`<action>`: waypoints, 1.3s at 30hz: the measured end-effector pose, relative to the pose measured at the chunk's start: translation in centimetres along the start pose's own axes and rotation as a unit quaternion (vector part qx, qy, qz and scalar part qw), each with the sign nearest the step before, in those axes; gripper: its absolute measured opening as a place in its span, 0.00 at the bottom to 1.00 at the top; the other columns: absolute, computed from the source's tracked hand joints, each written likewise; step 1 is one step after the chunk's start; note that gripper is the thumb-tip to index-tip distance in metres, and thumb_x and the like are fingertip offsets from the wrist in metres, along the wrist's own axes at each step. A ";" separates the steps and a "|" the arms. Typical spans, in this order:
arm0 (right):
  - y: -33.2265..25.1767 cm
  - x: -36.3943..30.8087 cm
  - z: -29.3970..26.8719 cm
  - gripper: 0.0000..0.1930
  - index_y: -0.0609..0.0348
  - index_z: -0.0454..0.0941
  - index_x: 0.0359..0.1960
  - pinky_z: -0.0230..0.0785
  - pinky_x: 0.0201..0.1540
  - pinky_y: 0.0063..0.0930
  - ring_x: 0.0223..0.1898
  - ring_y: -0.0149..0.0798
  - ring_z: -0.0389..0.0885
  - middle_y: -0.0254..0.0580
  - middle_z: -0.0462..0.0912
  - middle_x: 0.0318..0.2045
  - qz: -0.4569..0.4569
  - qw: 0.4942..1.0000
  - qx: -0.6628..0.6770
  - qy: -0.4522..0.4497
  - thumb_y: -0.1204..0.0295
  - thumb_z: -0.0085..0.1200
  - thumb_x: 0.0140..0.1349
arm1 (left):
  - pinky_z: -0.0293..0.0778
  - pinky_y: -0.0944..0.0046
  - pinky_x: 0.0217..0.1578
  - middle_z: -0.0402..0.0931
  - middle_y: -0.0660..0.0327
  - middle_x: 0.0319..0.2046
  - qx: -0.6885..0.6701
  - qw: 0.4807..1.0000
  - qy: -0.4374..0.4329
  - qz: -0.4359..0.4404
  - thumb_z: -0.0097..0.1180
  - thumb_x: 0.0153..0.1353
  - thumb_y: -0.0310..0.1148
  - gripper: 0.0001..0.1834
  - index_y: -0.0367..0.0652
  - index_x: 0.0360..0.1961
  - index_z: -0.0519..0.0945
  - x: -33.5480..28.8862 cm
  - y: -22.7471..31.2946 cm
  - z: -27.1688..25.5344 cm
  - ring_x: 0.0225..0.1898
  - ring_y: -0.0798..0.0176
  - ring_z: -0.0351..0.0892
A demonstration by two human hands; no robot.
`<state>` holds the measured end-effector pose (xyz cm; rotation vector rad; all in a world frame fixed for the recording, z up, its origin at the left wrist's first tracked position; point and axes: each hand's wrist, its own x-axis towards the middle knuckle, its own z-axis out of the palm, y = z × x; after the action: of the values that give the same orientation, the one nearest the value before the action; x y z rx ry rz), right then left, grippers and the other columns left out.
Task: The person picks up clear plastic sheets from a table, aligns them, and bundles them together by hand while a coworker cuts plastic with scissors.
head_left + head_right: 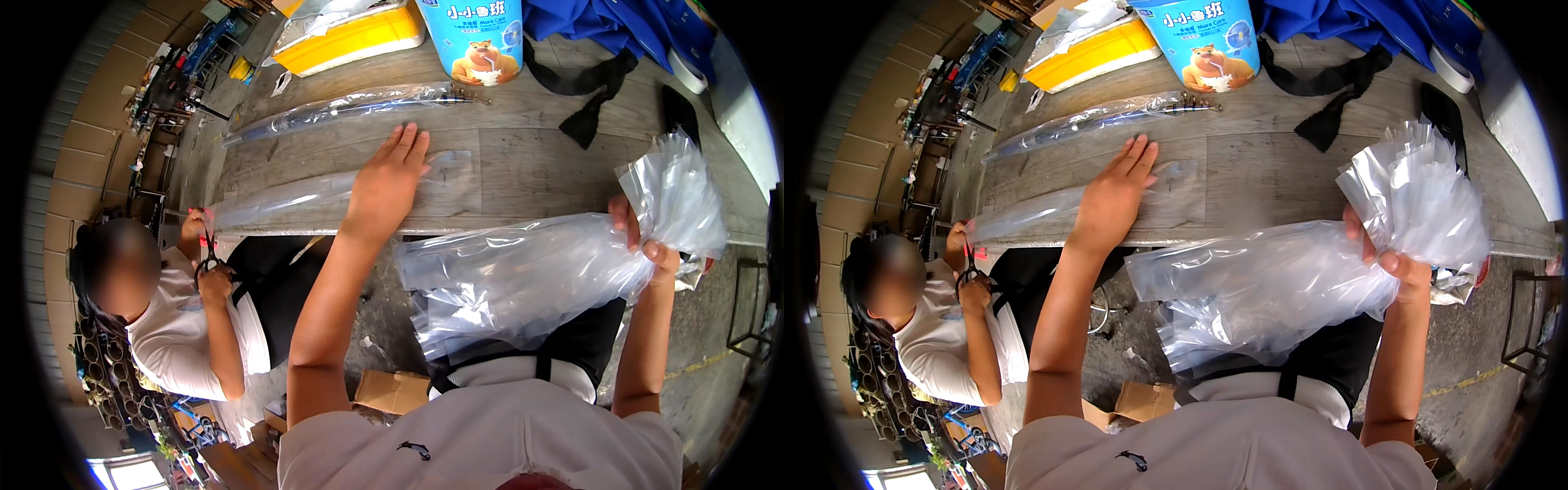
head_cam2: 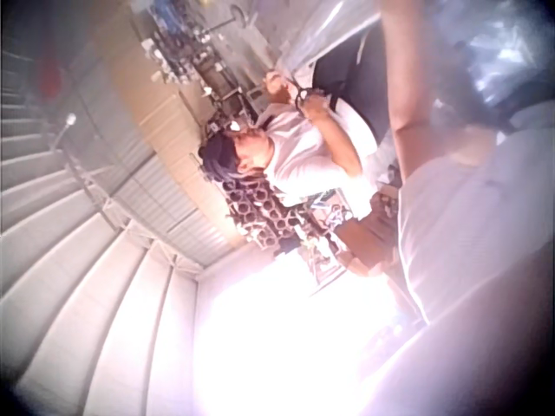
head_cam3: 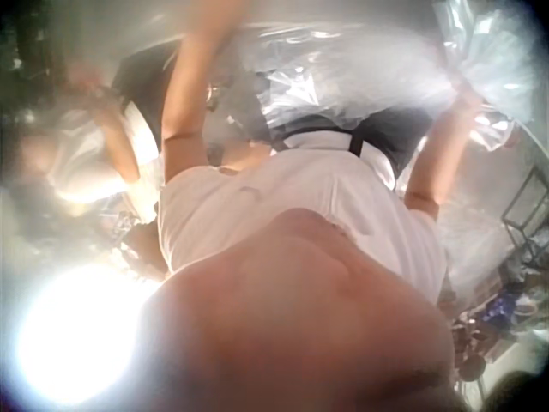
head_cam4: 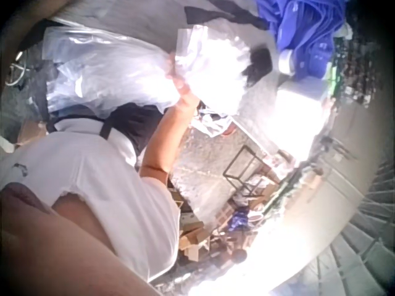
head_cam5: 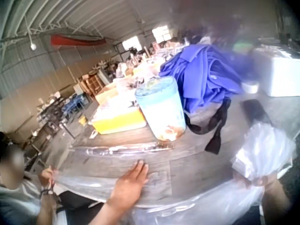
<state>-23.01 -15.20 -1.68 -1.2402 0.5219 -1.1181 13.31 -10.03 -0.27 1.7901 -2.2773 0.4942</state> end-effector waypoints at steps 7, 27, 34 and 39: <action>-0.5 0.1 1.0 0.21 0.65 0.72 0.28 0.64 0.47 0.35 0.25 0.34 0.70 0.34 0.69 0.14 0.009 1.000 0.023 0.003 0.59 0.62 0.40 | 0.70 0.61 0.53 0.70 0.53 0.55 -0.010 1.000 -0.001 -0.003 0.54 0.58 0.30 0.21 0.40 0.54 0.73 0.0 -0.1 0.1 0.59 0.55 0.68; -1.0 -2.1 9.4 0.40 0.61 0.63 0.60 0.59 0.61 0.33 0.58 0.37 0.68 0.41 0.72 0.54 0.094 0.990 0.081 0.060 0.77 0.66 0.41 | 0.53 0.48 0.59 0.68 0.38 0.50 -0.465 0.876 0.108 -0.074 0.40 0.64 0.33 0.19 0.26 0.45 0.72 2.5 16.5 -7.5 0.57 0.39 0.60; -2.1 -1.8 8.6 0.41 0.60 0.64 0.60 0.62 0.58 0.32 0.56 0.38 0.70 0.42 0.72 0.54 0.107 0.987 0.117 0.003 0.76 0.67 0.38 | 0.55 0.50 0.61 0.60 0.37 0.58 -0.188 0.980 0.055 -0.014 0.41 0.63 0.33 0.22 0.29 0.54 0.67 2.7 16.4 -9.5 0.62 0.35 0.56; -0.6 -1.7 6.4 0.37 0.63 0.66 0.58 0.67 0.54 0.34 0.50 0.41 0.76 0.50 0.75 0.51 0.098 0.988 0.114 0.027 0.74 0.64 0.41 | 0.65 0.54 0.52 0.67 0.42 0.54 -0.465 0.868 -0.114 -0.132 0.45 0.64 0.41 0.28 0.37 0.61 0.61 -0.9 14.6 -9.5 0.53 0.40 0.68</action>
<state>-18.69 -10.66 0.44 -0.9410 0.5282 -1.0150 -1.08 -2.53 6.22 1.5893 -1.7965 -0.7854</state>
